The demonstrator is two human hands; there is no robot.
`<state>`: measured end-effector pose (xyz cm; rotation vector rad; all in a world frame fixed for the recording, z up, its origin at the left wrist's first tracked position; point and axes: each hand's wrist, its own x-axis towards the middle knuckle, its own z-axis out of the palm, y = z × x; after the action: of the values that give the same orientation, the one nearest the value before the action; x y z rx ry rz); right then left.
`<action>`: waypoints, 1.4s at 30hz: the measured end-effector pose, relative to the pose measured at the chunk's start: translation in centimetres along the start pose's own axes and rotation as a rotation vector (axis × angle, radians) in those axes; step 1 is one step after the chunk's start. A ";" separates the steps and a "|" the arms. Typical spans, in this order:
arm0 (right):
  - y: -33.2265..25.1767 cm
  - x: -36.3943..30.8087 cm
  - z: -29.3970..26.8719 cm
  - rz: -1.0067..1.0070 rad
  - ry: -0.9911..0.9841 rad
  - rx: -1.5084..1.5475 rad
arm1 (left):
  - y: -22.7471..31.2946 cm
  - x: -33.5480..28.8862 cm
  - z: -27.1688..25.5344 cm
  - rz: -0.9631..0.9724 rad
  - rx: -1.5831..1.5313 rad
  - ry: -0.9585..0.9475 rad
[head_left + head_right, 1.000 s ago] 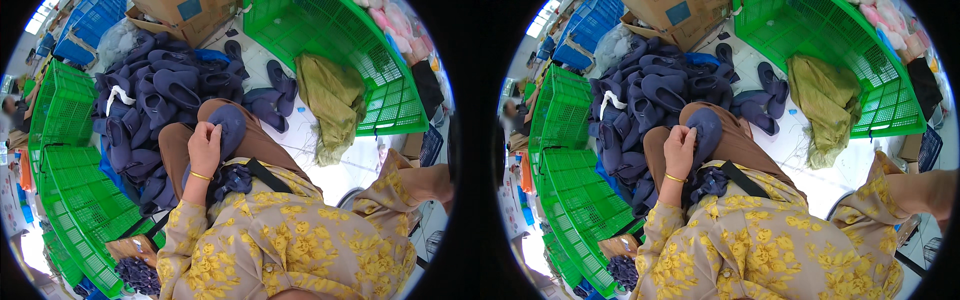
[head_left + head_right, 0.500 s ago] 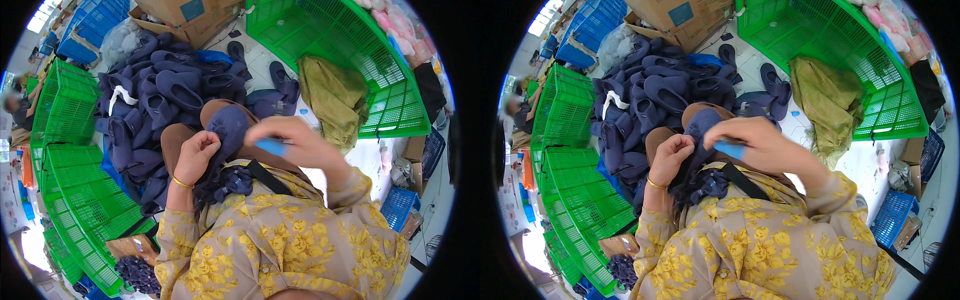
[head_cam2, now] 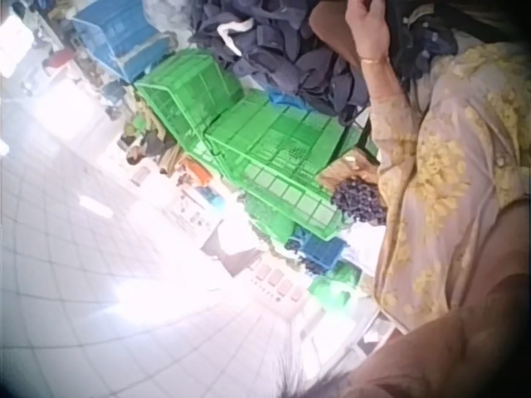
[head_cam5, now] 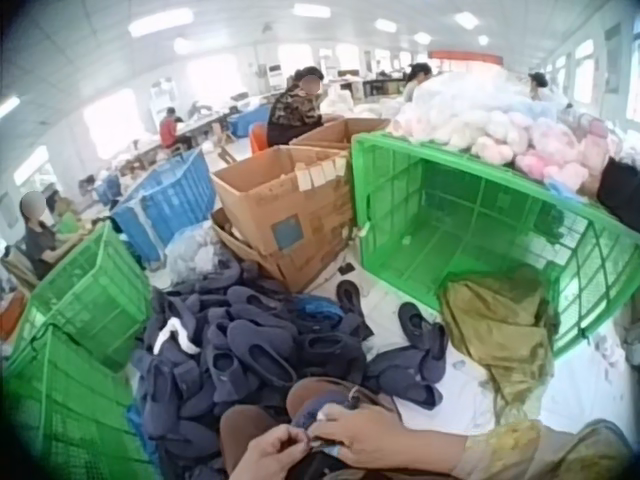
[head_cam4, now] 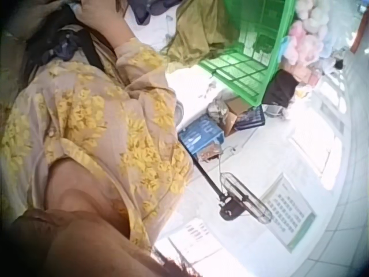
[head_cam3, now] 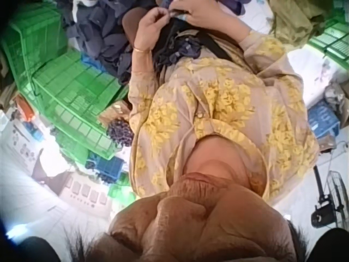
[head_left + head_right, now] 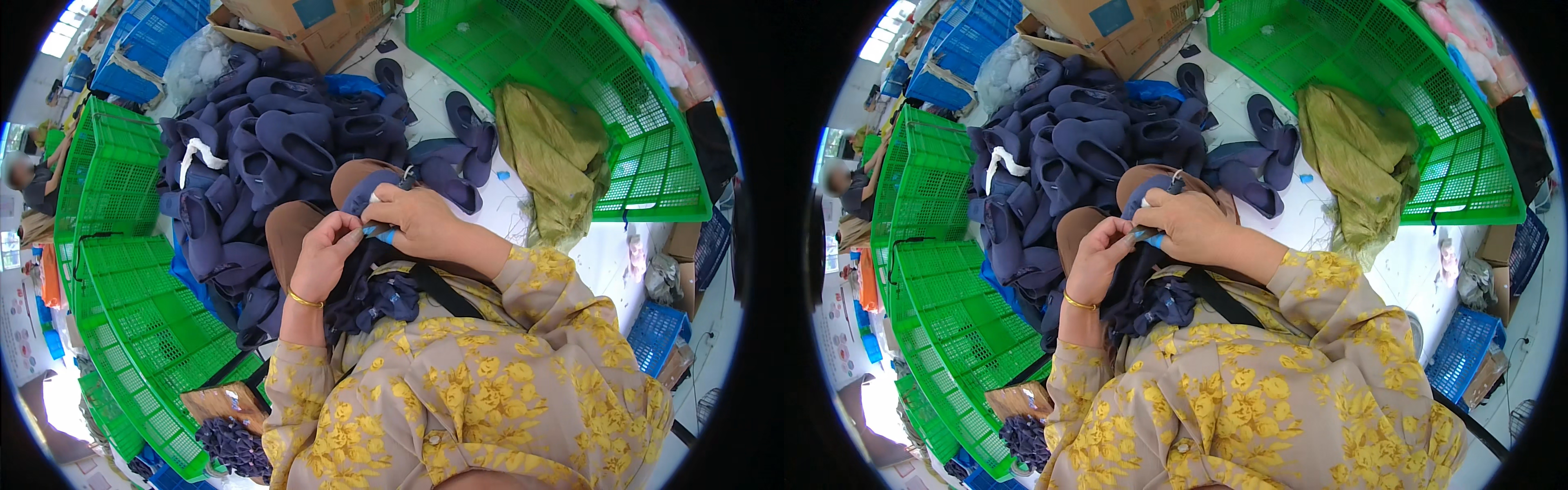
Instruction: The person sits on the floor and uses a small blue tool to trim loose threads and fabric from the edges of dark blue slippers. They handle the slippers one at a time, rotating them to access different areas, and place the trimmed slippers into a green basket.
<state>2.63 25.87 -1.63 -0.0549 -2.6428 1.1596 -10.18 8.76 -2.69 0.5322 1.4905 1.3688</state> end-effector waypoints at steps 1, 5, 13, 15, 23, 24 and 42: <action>0.2 -0.1 0.8 -0.035 0.111 0.034 | -0.1 0.2 0.0 0.001 0.006 0.004; 0.6 0.3 0.4 0.527 0.301 0.999 | -0.3 -0.1 -0.5 -0.014 -0.160 0.026; 17.8 -10.4 -5.7 0.803 1.274 1.725 | -0.4 -0.2 -2.0 -0.092 -0.430 -0.075; 21.5 -14.8 -7.9 0.925 1.587 1.502 | -0.3 -0.2 -2.1 -0.091 -0.485 -0.107; 15.7 -17.2 -8.8 0.907 1.535 1.354 | 0.6 1.1 0.1 -0.129 -0.208 0.118; 15.4 -17.2 -9.0 0.900 1.532 1.357 | 0.5 1.6 0.7 -0.120 -0.089 0.184; -0.3 -18.9 -26.8 -0.018 1.372 0.859 | 0.4 1.8 2.7 -0.083 0.138 0.397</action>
<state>27.50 42.32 11.92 -0.4560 -0.8970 1.3854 -8.70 11.66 -2.66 0.2877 1.9164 1.3653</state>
